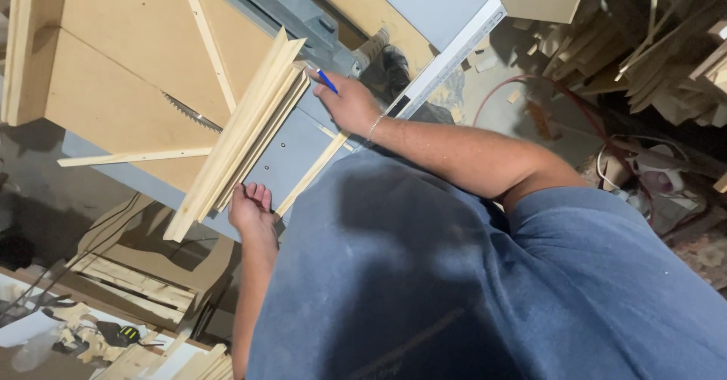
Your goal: Marking multiple thin wooden strips with a pencil using a table saw sled as a reference guide for consistent measurements.
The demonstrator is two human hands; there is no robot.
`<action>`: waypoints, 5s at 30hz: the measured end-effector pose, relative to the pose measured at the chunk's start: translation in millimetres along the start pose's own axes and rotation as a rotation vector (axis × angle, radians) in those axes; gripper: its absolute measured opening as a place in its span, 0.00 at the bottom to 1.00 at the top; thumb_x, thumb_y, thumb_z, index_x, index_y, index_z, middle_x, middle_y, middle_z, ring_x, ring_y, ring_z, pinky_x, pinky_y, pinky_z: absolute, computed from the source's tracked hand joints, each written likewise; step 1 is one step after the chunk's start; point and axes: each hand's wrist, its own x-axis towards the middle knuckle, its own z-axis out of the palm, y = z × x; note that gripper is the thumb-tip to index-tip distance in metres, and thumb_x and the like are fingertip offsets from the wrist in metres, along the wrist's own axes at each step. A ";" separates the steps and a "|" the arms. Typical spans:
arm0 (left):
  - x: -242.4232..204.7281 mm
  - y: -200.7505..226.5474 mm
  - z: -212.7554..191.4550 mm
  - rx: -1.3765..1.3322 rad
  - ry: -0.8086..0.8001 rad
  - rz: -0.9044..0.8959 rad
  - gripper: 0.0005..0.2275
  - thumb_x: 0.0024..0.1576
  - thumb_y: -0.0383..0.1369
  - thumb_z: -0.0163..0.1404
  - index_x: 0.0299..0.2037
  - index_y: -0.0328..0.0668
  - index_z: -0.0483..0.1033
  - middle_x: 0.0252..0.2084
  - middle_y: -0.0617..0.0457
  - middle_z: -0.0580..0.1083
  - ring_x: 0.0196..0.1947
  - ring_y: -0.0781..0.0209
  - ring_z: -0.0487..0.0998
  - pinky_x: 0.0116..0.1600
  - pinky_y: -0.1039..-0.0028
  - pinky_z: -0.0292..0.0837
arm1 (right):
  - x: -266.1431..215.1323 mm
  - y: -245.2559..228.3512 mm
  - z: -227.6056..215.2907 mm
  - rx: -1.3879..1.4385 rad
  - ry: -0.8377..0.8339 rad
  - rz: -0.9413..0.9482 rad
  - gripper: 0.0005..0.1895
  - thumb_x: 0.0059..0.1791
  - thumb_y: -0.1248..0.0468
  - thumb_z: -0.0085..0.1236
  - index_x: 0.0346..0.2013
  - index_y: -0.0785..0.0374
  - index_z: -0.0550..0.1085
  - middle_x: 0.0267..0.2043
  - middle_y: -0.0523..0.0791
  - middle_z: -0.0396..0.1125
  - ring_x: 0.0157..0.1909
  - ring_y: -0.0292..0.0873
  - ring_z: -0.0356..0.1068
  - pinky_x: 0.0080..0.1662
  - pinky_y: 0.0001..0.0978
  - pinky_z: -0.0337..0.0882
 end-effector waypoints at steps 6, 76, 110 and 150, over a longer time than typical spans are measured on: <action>34.8 -13.4 -0.9 0.009 0.017 0.004 0.10 0.62 0.42 0.51 0.48 0.52 0.69 0.36 0.57 0.76 0.34 0.58 0.82 0.48 0.62 0.85 | 11.5 18.5 9.4 0.015 0.015 0.011 0.12 0.52 0.52 0.53 0.45 0.44 0.81 0.16 0.41 0.70 0.28 0.39 0.79 0.39 0.33 0.77; -13.8 -3.0 -12.1 -0.010 -0.037 0.175 0.09 0.65 0.35 0.44 0.36 0.46 0.77 0.35 0.52 0.82 0.33 0.48 0.85 0.34 0.58 0.82 | -84.3 -3.9 323.6 -1.342 -1.050 -1.909 0.21 0.44 0.76 0.58 0.52 0.62 0.78 0.47 0.47 0.76 0.44 0.49 0.76 0.38 0.37 0.77; -22.1 29.4 11.3 0.337 0.911 0.448 0.06 0.51 0.35 0.44 0.21 0.53 0.65 0.23 0.53 0.61 0.33 0.50 0.66 0.16 0.65 0.51 | -125.3 21.3 359.3 -1.396 -0.820 -1.768 0.13 0.46 0.71 0.49 0.37 0.57 0.80 0.30 0.42 0.69 0.32 0.47 0.73 0.41 0.40 0.75; 19.0 -48.2 -141.1 0.492 -0.127 0.878 0.21 0.55 0.33 0.61 0.60 0.42 0.76 0.53 0.46 0.68 0.50 0.39 0.75 0.46 0.49 0.74 | -24.0 31.3 51.1 -0.702 0.143 -0.245 0.18 0.48 0.53 0.58 0.49 0.55 0.81 0.40 0.35 0.73 0.45 0.31 0.69 0.50 0.26 0.69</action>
